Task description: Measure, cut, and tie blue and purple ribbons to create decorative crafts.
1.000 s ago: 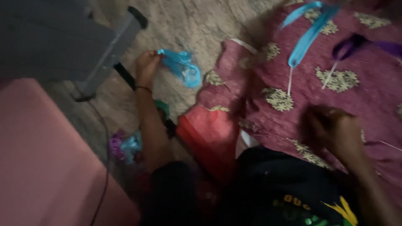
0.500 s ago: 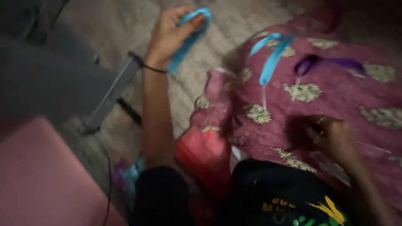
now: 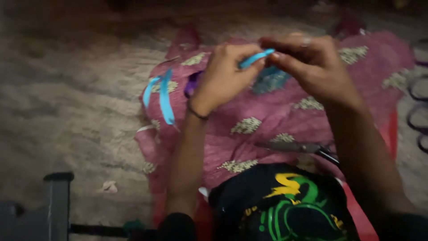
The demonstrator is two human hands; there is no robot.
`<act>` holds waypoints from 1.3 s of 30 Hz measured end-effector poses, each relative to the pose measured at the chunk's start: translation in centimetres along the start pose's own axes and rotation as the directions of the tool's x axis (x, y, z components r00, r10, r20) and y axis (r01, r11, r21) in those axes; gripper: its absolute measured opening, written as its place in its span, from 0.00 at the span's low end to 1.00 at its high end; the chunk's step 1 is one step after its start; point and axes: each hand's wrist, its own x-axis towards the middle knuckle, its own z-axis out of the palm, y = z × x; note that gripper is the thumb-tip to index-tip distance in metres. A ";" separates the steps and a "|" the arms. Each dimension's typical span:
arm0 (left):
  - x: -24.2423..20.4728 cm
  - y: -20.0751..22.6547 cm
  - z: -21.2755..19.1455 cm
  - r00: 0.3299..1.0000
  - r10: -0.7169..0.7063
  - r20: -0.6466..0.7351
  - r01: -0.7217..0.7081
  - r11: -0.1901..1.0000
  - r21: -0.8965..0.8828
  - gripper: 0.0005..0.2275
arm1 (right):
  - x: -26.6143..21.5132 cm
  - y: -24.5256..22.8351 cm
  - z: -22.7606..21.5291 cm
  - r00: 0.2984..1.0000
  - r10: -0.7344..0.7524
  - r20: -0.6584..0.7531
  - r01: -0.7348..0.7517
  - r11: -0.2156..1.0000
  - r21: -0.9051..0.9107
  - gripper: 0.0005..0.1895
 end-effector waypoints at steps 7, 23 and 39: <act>0.0 -4.1 3.6 0.972 -0.153 0.181 0.220 0.867 -0.448 0.10 | -4.2 3.8 -3.1 0.904 0.426 -0.038 -0.425 0.905 0.031 0.08; -1.4 -5.3 2.5 0.970 -0.213 0.116 0.241 0.792 -0.561 0.10 | -7.8 5.2 -7.6 0.902 0.256 -0.347 -0.426 0.657 -0.621 0.15; -1.4 1.9 6.3 0.909 0.117 -0.401 -0.036 0.978 0.205 0.09 | -4.7 4.9 -0.3 0.947 -0.028 -0.319 -0.066 0.958 -0.280 0.06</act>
